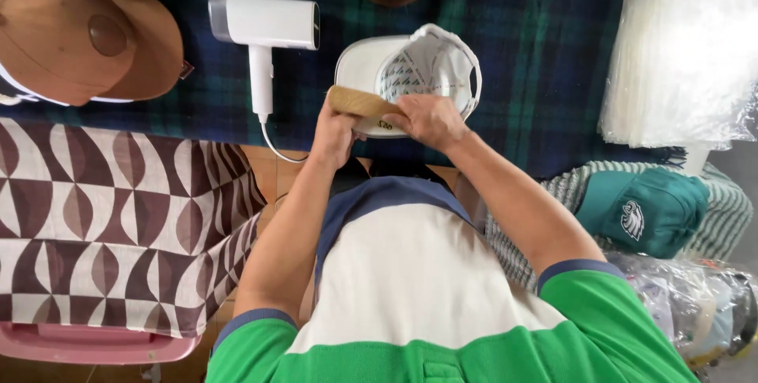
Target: Cleaning a white baseball cap by brushing both the interior and exterior surfaces with a wooden brush.
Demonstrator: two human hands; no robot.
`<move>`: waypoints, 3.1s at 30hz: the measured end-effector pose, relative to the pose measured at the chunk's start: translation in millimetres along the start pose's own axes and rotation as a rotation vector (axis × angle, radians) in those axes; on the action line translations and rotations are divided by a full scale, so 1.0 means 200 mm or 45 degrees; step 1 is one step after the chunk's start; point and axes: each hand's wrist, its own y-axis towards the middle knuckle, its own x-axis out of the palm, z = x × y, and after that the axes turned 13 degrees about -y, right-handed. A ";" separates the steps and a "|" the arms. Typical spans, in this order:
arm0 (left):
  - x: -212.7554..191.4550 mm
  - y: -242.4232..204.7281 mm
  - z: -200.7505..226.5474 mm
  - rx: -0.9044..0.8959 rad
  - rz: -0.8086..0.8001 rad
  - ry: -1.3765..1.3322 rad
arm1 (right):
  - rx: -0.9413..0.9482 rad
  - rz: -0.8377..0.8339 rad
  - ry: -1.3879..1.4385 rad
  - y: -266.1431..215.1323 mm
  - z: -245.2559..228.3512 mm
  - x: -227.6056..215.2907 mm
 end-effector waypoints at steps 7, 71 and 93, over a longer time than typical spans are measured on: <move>-0.06 0.02 0.01 -0.089 0.043 -0.033 | 0.294 0.089 -0.279 0.00 0.06 0.03; -0.09 0.00 0.14 -0.263 0.017 -0.102 | 0.306 -0.044 -0.433 -0.08 0.06 0.15; -0.17 0.01 -0.09 -0.175 -0.076 -0.125 | 0.169 -0.251 0.092 0.08 -0.15 -0.07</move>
